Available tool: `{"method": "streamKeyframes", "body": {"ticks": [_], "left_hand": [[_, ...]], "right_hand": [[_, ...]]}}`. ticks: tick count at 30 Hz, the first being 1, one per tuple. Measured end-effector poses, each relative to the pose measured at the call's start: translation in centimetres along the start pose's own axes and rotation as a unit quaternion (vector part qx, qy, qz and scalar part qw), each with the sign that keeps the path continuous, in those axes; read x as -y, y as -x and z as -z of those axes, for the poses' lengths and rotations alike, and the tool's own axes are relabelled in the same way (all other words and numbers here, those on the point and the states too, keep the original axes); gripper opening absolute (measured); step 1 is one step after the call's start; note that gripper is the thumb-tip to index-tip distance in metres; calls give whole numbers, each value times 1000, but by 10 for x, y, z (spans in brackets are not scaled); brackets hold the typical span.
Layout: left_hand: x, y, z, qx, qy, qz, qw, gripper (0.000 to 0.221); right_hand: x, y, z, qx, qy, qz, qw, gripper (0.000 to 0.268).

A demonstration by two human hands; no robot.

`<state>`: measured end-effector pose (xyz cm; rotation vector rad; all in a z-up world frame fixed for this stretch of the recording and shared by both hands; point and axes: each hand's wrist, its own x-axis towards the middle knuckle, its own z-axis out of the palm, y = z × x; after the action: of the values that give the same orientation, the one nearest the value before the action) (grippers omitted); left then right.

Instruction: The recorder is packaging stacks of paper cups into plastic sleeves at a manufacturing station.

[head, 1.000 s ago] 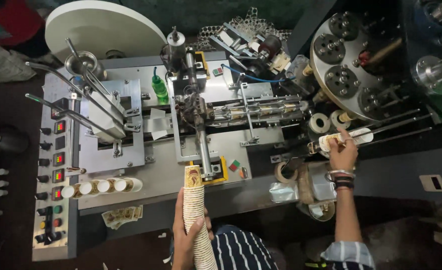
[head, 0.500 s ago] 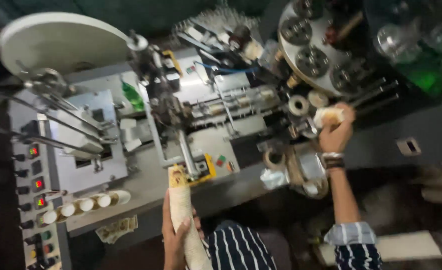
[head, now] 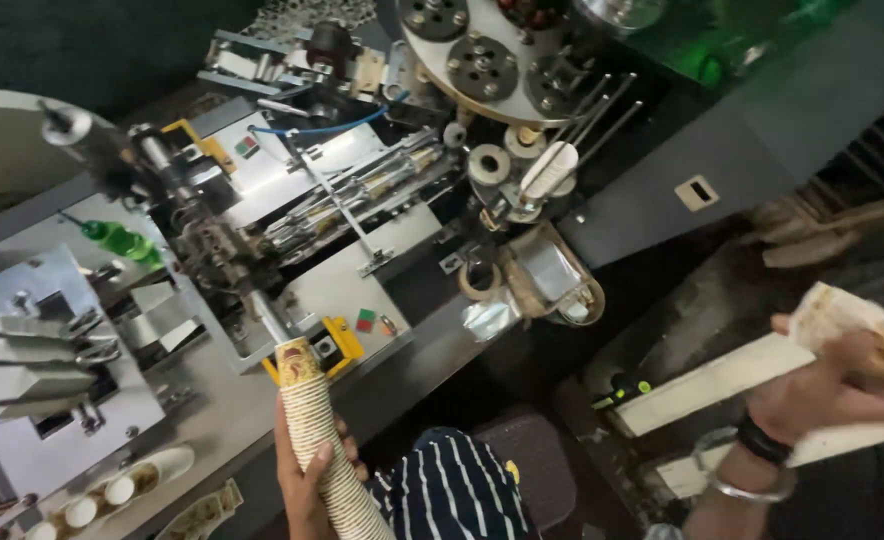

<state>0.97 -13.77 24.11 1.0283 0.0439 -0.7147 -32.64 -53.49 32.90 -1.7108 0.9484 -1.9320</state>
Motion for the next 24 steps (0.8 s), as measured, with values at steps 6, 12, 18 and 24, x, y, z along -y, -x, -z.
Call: {"method": "streamKeyframes", "body": {"ticks": [6,12,18,24], "left_hand": [[3,0,17,7,-2,-22,1000,95],[9,1,45,-12,16,-44,999,98],[11,11,42,-9,20,-46,999,94],[10,19,17,-1,-57,-24,998,101]], "right_hand": [[-272,114,42,-26,233,-233,944,79],[-351,307,47,188,38,-514,836,20],[-150,434,-59,444,-110,-653,604,39],[0,341,-174,537,-266,-531,599,54]]}}
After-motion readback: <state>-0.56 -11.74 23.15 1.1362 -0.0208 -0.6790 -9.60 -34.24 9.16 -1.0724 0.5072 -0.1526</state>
